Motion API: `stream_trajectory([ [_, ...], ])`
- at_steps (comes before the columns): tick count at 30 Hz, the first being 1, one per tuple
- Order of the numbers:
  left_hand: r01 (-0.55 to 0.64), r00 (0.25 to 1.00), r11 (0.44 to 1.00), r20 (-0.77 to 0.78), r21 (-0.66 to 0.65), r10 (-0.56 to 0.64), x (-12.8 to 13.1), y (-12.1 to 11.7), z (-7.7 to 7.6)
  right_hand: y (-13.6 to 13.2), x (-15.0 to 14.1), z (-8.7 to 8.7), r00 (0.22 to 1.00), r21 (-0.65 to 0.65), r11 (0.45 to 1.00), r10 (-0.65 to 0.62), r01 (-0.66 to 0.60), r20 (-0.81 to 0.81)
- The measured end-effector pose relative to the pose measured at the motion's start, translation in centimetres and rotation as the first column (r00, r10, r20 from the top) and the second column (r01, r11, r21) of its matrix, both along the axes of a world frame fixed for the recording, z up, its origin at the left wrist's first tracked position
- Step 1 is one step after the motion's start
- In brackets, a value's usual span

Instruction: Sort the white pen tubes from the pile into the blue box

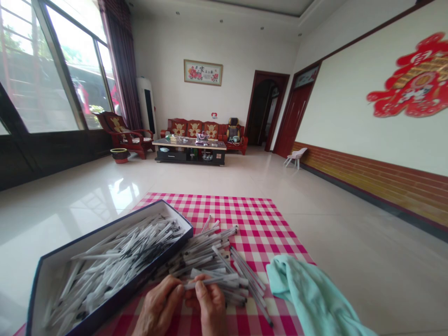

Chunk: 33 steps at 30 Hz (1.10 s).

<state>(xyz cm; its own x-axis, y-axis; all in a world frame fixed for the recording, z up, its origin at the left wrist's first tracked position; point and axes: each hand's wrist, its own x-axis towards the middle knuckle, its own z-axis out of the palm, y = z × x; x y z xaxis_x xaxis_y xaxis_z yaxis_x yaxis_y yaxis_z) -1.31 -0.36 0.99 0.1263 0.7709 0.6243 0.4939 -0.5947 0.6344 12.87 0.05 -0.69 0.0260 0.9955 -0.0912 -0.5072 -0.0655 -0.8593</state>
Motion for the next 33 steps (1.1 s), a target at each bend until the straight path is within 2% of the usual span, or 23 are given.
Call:
stream_trajectory([
  [5,-0.078,0.995,0.997,-0.055,-0.012,0.078,0.0,0.3,-1.0,0.1,-0.1,0.0,0.999,0.022,1.000,0.020,-0.020,-0.026],
  [11,0.031,0.999,0.999,0.009,-0.037,-0.030,0.0,-0.2,0.4,0.0,0.0,0.2,0.998,-0.037,0.999,0.018,-0.020,-0.057],
  [16,0.031,1.000,1.000,-0.002,0.004,-0.031,0.0,0.0,0.0,0.0,0.1,0.0,0.999,-0.040,0.999,0.013,-0.015,-0.047],
  [22,-0.089,0.996,0.996,-0.028,0.021,0.089,-0.1,0.5,-0.7,0.1,0.1,-0.6,0.996,-0.009,1.000,0.019,-0.019,-0.083],
  [26,-0.110,0.994,0.993,0.003,0.033,0.110,-0.1,0.3,-0.5,0.1,0.2,-0.5,0.996,-0.018,1.000,0.016,-0.018,-0.092],
  [30,-0.140,0.990,0.988,0.005,0.064,0.140,-0.3,0.3,0.1,0.2,0.2,-0.2,0.987,-0.064,0.998,-0.020,0.010,-0.158],
  [33,-0.199,0.979,0.971,-0.013,0.132,0.203,-0.8,0.5,1.3,0.2,0.1,0.1,0.977,-0.090,0.996,-0.036,0.017,-0.209],
])
